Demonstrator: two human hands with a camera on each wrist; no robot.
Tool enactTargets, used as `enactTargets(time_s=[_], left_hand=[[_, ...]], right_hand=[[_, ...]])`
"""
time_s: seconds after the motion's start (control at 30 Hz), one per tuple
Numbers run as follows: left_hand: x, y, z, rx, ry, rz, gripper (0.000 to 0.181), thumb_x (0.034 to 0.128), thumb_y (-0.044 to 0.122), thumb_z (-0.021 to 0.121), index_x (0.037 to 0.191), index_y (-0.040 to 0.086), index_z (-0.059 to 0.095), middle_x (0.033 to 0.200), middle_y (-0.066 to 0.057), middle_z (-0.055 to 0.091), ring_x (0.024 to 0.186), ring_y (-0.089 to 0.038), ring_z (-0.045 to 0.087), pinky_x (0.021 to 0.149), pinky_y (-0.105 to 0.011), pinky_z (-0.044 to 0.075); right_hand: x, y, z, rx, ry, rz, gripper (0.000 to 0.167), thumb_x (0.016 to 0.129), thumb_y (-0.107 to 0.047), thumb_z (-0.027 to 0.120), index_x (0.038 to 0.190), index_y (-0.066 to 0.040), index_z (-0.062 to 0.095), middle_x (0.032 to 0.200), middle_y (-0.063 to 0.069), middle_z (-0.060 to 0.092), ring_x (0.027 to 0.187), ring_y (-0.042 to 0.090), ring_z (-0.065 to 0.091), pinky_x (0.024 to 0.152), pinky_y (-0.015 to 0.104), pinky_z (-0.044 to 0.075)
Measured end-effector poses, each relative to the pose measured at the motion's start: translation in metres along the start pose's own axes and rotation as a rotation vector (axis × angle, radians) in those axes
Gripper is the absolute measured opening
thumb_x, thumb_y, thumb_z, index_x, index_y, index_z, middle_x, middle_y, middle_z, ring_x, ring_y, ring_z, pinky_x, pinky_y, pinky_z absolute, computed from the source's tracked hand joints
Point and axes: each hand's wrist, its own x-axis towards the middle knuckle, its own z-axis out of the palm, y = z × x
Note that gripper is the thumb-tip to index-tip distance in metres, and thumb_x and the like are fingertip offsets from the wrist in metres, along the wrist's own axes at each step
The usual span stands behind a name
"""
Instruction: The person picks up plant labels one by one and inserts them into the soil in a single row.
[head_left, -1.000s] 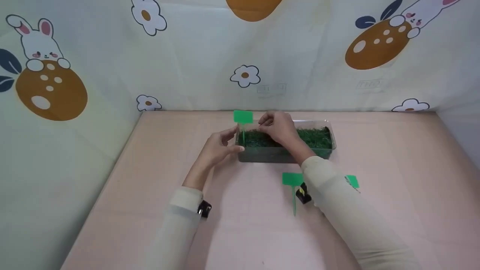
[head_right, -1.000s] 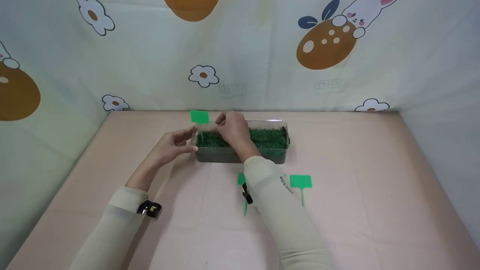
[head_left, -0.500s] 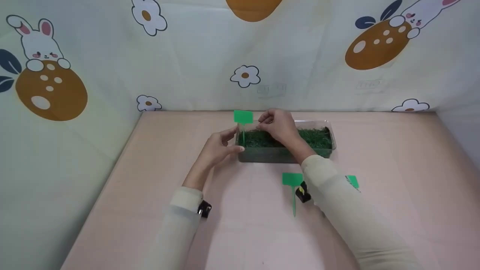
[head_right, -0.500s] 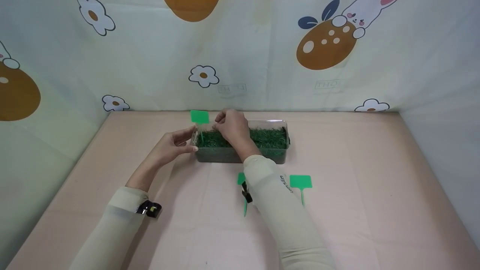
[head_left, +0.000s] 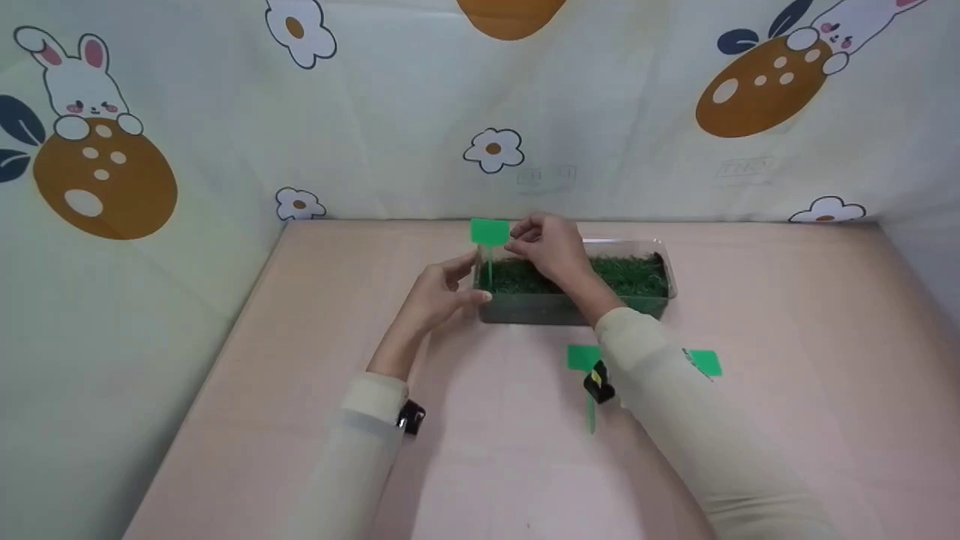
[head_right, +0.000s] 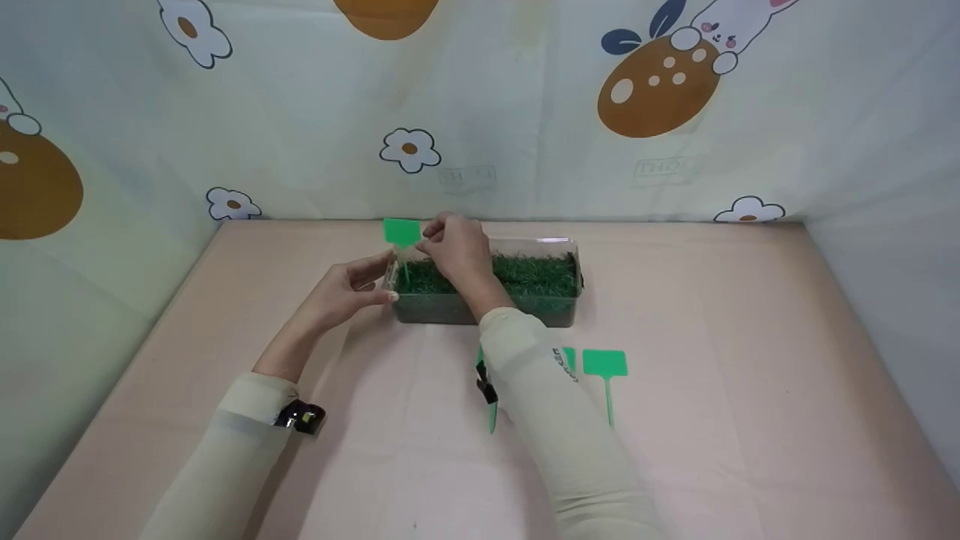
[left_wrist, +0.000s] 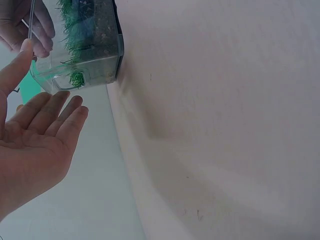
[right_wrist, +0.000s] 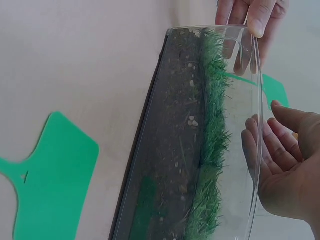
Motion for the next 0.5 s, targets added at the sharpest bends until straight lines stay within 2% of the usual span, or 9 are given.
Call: enactTargets(time_s=[0.17,0.33,0.5], left_hand=[[-0.0001,0.0007,-0.0003,-0.002,-0.003,-0.005,0.069,0.0897,0.016,0.075,0.151,0.018,0.043,0.157,-0.005,0.044,0.147,-0.023,0.04,0.12,-0.035,0.038],[0.0004,0.0007,-0.0005,-0.004,-0.005,-0.006,0.069,0.0897,0.017,0.075,0.151,0.018,0.044,0.157,-0.005,0.044,0.147,-0.023,0.04,0.12,-0.035,0.038],[0.0005,0.0011,-0.0018,-0.004,-0.01,0.005,0.07,0.0894,0.016,0.075,0.151,0.016,0.043,0.157,-0.007,0.044,0.147,-0.024,0.04,0.12,-0.036,0.038]], right_hand=[[0.0013,-0.0041,0.0032,0.01,0.024,0.0,0.019,0.094,-0.018,0.07,0.108,-0.007,0.07,0.107,0.01,0.074,0.1,0.021,0.071,0.087,0.036,0.061],[0.0016,-0.006,0.0067,0.03,0.044,-0.015,0.016,0.094,-0.015,0.069,0.106,-0.005,0.07,0.103,0.011,0.075,0.095,0.021,0.073,0.083,0.035,0.061],[0.0025,-0.0063,0.0085,0.031,0.04,0.003,0.013,0.095,-0.016,0.068,0.103,-0.006,0.072,0.101,0.01,0.076,0.094,0.02,0.073,0.083,0.035,0.061]])
